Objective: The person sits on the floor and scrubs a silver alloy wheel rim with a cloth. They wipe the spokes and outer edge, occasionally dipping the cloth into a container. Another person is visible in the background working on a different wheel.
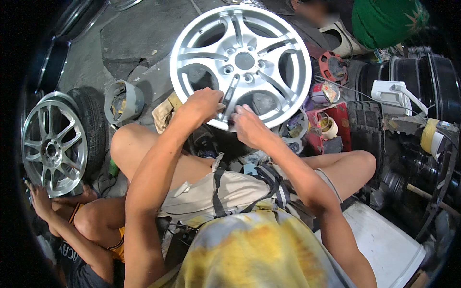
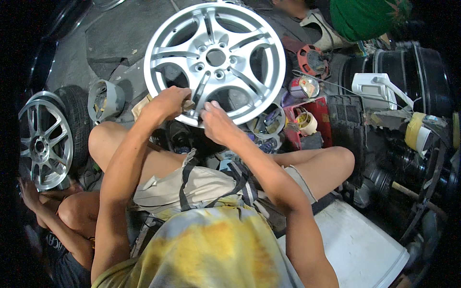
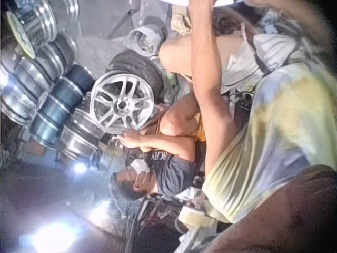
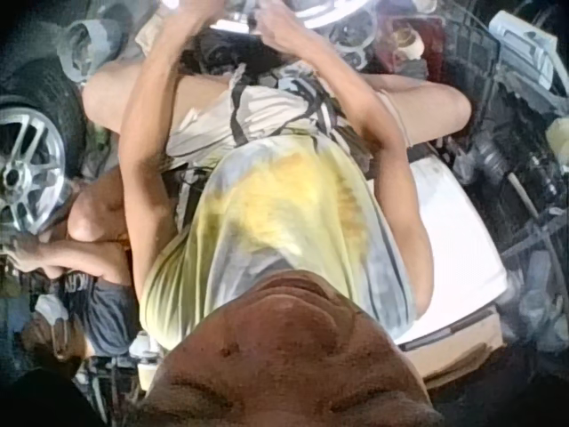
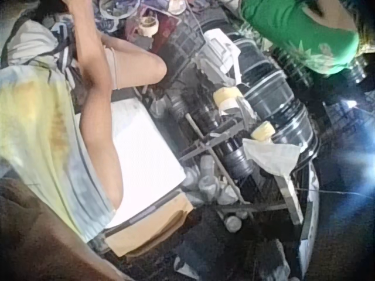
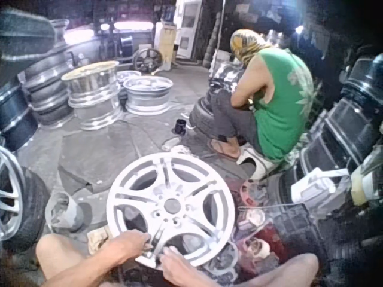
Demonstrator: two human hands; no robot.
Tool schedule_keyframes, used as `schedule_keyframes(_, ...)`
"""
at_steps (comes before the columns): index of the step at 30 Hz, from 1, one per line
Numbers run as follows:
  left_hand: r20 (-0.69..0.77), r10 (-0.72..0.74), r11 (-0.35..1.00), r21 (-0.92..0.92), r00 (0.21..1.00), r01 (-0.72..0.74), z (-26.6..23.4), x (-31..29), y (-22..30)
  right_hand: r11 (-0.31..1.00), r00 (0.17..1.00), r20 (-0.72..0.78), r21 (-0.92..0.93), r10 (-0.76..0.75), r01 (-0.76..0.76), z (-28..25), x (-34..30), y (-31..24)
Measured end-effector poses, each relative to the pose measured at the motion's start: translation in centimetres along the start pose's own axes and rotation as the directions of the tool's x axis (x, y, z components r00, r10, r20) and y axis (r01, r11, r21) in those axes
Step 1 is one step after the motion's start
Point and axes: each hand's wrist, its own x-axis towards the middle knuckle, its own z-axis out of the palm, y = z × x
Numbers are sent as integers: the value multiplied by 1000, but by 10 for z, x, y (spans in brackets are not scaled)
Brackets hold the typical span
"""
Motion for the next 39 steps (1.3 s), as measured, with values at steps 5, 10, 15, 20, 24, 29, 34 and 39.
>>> schedule_keyframes(5,38,-32,998,53,999,30,2,8,3,998,994,-93,34,-50,53,16,12,-3)
schedule_keyframes(10,42,-28,995,94,999,24,6,7,-6,1000,998,58,-24,13,-11,-4,-1,5)
schedule_keyframes(15,167,-99,991,103,981,82,-5,5,10,992,996,-76,114,-44,52,9,8,-3)
schedule_keyframes(20,159,-62,997,57,985,54,6,3,16,998,999,-36,60,-20,22,1,1,1)
schedule_keyframes(24,210,-69,987,158,975,36,12,12,14,999,999,-38,26,-17,18,9,8,-4)
schedule_keyframes(29,211,20,986,160,977,-54,19,-4,36,992,998,-7,-111,60,-61,-24,-20,15)
schedule_keyframes(34,187,81,921,363,979,-145,58,-11,96,944,898,-292,137,328,-300,-63,-61,25)
schedule_keyframes(39,-12,179,946,276,984,-169,120,27,116,910,786,-461,239,412,-337,-73,-76,46)
